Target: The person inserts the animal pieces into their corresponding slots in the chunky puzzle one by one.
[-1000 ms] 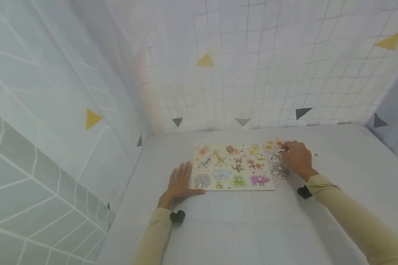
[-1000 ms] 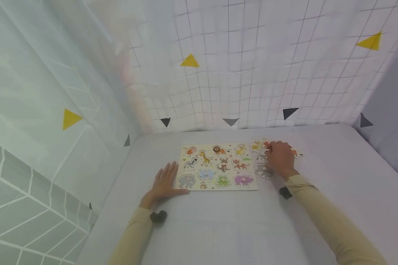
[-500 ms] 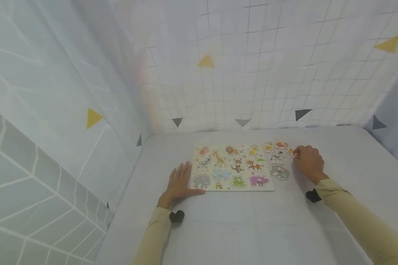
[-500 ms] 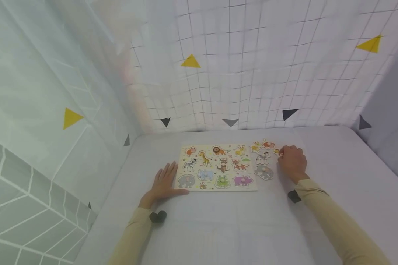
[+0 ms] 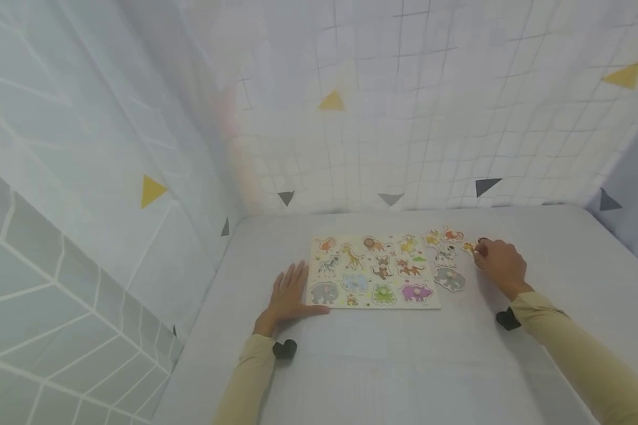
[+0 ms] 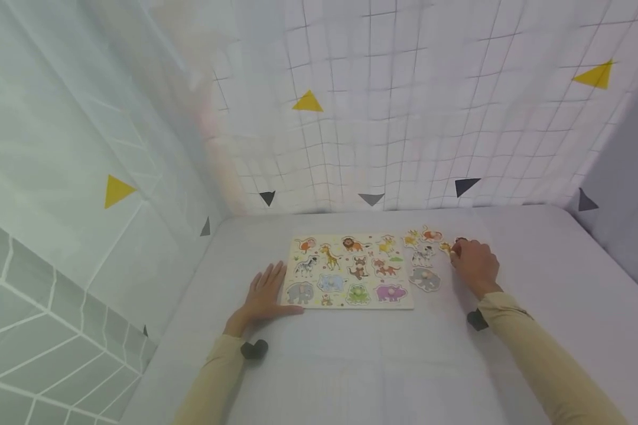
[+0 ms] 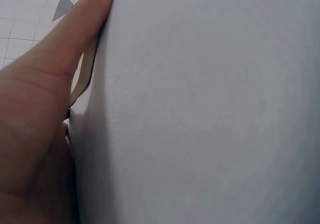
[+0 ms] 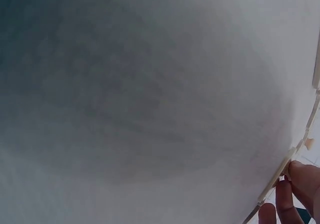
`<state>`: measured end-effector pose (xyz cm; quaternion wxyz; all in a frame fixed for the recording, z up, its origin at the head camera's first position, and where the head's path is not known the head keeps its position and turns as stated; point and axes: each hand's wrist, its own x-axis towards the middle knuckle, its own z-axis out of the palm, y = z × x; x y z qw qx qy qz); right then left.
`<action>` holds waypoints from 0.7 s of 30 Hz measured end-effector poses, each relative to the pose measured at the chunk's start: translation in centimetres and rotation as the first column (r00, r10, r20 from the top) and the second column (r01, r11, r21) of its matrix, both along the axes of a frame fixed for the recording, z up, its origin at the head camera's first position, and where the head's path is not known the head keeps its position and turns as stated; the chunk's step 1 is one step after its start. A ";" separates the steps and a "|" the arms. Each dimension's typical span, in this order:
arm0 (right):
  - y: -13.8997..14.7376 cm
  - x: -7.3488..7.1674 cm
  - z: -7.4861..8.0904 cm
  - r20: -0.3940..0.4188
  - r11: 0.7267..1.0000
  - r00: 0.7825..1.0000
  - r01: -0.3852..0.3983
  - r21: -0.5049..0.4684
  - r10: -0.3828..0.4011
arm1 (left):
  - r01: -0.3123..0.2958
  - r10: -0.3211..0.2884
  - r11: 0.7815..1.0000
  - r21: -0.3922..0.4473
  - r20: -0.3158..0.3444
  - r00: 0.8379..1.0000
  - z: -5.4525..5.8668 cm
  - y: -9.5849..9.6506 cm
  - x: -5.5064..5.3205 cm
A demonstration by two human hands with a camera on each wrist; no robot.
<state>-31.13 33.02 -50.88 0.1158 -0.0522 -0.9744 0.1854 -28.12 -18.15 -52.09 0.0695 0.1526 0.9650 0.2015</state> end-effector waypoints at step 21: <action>-2.3 -0.6 0.6 -0.117 0.996 0.993 -0.007 -0.084 -0.003 | -0.014 0.014 1.000 -0.016 0.000 1.000 -0.7 0.0 -0.3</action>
